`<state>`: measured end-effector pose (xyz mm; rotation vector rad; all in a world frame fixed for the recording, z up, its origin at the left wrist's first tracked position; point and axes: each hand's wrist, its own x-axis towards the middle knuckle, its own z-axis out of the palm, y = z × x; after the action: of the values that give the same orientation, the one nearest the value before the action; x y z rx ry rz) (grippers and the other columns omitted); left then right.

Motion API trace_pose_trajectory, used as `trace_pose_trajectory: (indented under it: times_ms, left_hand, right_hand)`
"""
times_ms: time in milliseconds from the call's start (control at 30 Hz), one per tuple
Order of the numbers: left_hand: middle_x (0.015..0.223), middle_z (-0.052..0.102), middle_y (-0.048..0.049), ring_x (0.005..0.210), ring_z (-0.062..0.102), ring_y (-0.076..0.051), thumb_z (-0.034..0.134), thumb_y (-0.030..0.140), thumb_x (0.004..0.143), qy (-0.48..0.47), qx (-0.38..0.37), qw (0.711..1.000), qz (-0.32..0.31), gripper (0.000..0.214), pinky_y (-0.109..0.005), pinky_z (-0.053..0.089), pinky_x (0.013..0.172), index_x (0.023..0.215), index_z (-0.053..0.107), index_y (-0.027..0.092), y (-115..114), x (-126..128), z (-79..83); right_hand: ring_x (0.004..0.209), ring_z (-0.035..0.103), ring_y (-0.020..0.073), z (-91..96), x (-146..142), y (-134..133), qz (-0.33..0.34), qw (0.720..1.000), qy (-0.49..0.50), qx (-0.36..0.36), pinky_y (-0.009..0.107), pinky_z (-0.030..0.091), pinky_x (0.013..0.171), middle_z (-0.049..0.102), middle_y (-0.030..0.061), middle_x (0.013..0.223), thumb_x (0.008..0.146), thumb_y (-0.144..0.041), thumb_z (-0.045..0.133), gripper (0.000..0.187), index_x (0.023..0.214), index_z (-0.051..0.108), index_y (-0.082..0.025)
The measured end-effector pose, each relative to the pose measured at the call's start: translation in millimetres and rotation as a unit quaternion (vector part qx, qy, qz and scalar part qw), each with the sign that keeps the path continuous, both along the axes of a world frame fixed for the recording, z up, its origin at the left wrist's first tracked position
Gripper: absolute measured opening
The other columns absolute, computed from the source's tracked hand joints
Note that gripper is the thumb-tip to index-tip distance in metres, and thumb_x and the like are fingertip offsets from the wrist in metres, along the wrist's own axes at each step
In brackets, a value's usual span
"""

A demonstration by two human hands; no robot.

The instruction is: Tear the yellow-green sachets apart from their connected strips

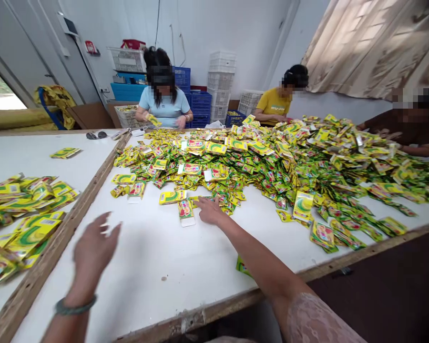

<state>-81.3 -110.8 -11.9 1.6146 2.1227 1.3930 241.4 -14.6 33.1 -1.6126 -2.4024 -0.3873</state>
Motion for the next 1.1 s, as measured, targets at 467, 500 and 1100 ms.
trace_pose_trajectory:
  times_ms: [467,500,1100]
  left_hand:
    - [0.118,0.055,-0.0154,0.115,0.046,-0.029,0.055,0.011,0.073,0.373,0.044,0.845,-0.381,0.039,-0.038,0.038,0.093,0.111,0.059,0.018,84.6,136.1,13.8]
    - [0.112,0.057,-0.0164,0.108,0.05,-0.029,0.057,0.015,0.074,0.371,0.039,0.848,-0.376,0.037,-0.038,0.04,0.09,0.111,0.059,0.015,80.3,135.6,12.6]
    - [0.094,0.06,-0.0125,0.087,0.056,-0.029,0.073,0.049,0.053,0.313,-0.022,0.892,-0.326,0.054,-0.032,0.04,0.068,0.091,0.057,0.015,41.7,122.2,-1.4]
  right_hand:
    - [0.086,0.053,0.0173,-49.8,40.7,-95.5,0.053,0.976,0.203,0.063,0.028,0.04,0.076,0.059,0.0064,0.092,0.086,-0.019,0.038,0.024,0.099,0.058,-0.019]
    - [0.084,0.054,0.0173,-49.9,44.1,-96.1,0.038,0.964,0.256,0.058,0.028,0.041,0.075,0.06,0.0055,0.09,0.086,-0.021,0.039,0.023,0.098,0.058,-0.019]
    - [0.067,0.057,0.014,-57.0,42.4,-96.7,0.037,0.82,0.57,-0.044,0.027,0.047,0.064,0.058,0.0002,0.073,0.069,-0.031,0.058,0.025,0.088,0.051,-0.018]
